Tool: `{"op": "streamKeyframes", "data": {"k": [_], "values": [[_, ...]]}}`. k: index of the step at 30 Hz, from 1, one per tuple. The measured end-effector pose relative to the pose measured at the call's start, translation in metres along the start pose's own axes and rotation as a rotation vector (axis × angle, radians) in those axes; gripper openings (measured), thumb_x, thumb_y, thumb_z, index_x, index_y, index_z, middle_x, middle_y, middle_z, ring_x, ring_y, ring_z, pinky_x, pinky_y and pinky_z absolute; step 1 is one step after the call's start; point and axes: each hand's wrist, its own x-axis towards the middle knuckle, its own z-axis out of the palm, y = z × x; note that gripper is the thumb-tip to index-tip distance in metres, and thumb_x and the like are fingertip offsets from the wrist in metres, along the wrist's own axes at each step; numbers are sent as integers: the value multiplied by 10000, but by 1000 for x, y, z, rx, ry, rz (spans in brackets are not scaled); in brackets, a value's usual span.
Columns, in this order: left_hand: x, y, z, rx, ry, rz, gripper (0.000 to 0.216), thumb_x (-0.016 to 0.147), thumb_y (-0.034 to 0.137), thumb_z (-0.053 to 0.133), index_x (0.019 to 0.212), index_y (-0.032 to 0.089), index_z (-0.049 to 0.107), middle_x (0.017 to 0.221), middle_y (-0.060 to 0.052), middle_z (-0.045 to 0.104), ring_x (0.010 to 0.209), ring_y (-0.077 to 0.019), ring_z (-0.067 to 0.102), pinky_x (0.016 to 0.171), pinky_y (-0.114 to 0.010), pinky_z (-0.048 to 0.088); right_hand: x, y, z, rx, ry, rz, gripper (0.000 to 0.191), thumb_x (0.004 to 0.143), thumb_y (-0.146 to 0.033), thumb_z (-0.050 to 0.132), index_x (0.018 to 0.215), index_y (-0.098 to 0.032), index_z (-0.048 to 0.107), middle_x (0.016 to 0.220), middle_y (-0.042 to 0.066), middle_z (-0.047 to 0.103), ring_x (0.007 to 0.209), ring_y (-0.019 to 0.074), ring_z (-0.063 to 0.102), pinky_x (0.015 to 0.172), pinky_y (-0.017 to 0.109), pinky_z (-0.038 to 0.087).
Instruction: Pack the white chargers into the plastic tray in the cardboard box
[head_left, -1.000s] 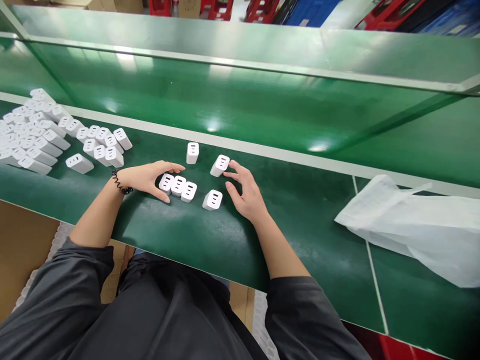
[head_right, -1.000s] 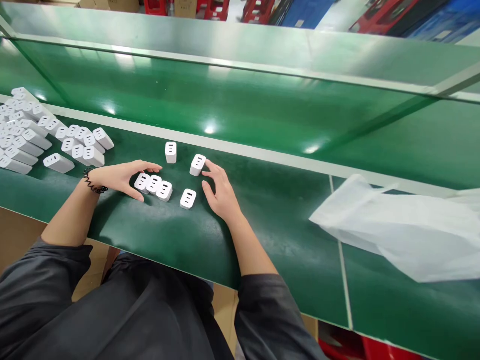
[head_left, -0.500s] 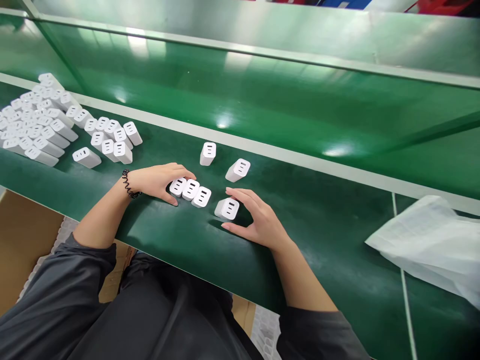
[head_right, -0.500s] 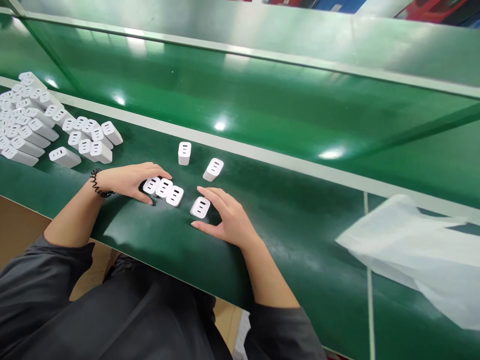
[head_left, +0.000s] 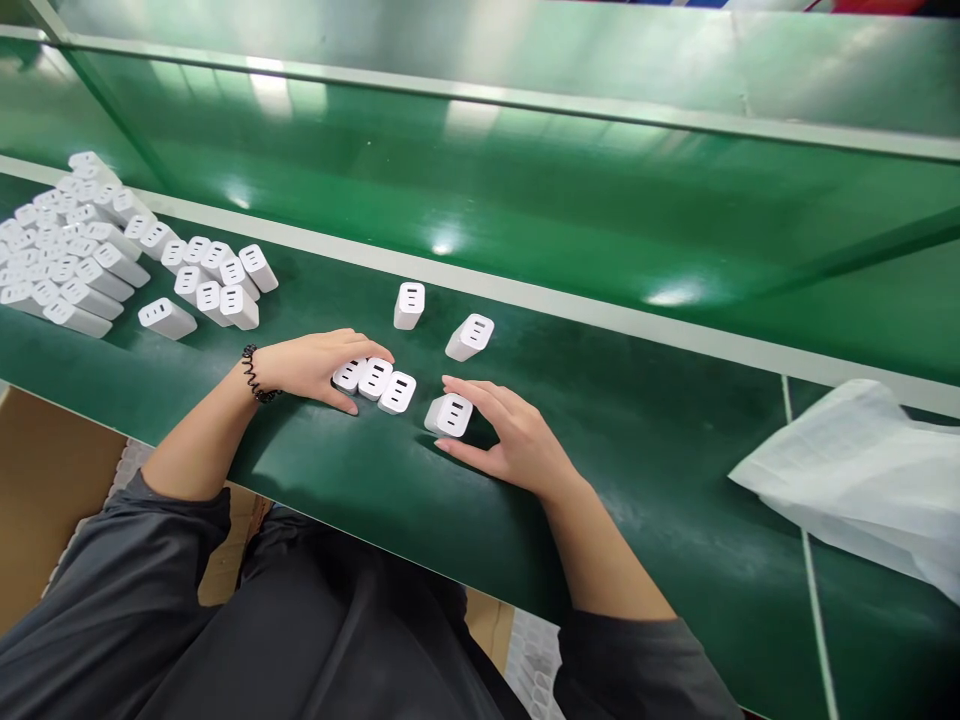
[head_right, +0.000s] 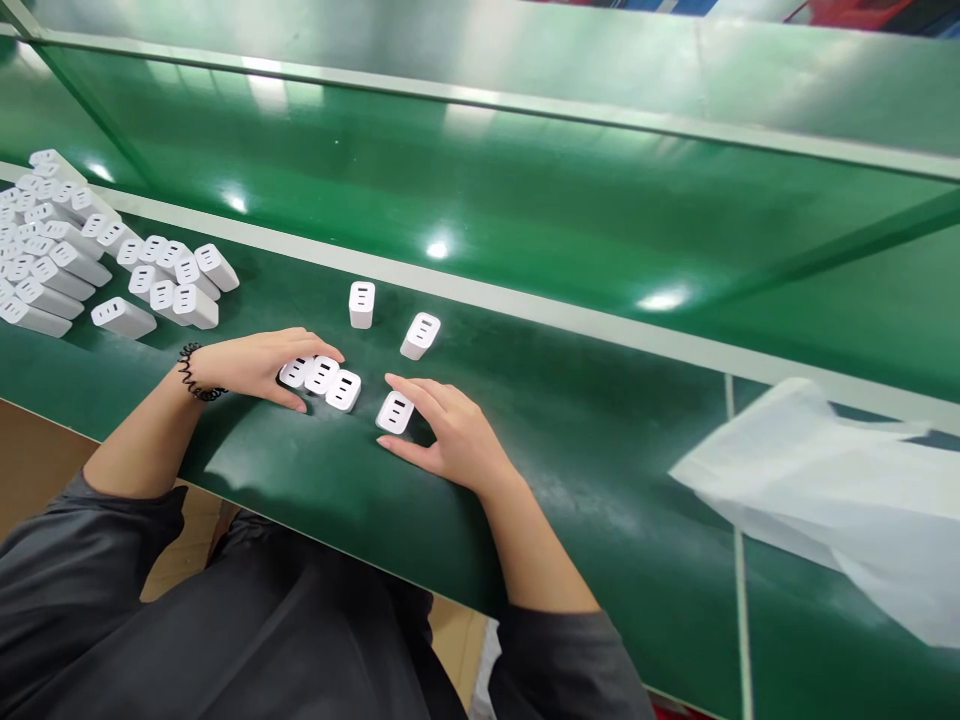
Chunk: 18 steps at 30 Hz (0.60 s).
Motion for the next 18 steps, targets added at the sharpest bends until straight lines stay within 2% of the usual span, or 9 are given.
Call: {"op": "streamKeyframes", "data": {"k": [6, 12, 18], "values": [[9, 2, 6, 38, 50, -46, 470, 850, 468, 708, 1227, 214, 588, 1113, -60, 662, 1001, -233, 564, 814, -300, 413, 1, 0, 1, -12, 15, -16, 621, 903, -404, 695, 1455, -259, 451, 1161, 103, 725, 1011, 273, 713, 846, 431, 600], [24, 12, 34, 69, 169, 54, 457, 866, 446, 700, 1232, 198, 584, 1097, -79, 667, 983, -233, 570, 806, -320, 441, 1, -1, -1, -36, 29, -32, 608, 900, -435, 691, 1430, -238, 468, 1173, 116, 721, 995, 272, 712, 806, 418, 598], [30, 21, 51, 36, 167, 178, 453, 902, 496, 661, 1245, 211, 582, 1118, -85, 670, 1004, -232, 583, 813, -331, 479, -1, 2, -3, -32, -13, -21, 572, 894, -455, 685, 1394, -241, 508, 1172, 111, 725, 1001, 275, 711, 821, 425, 590]]}}
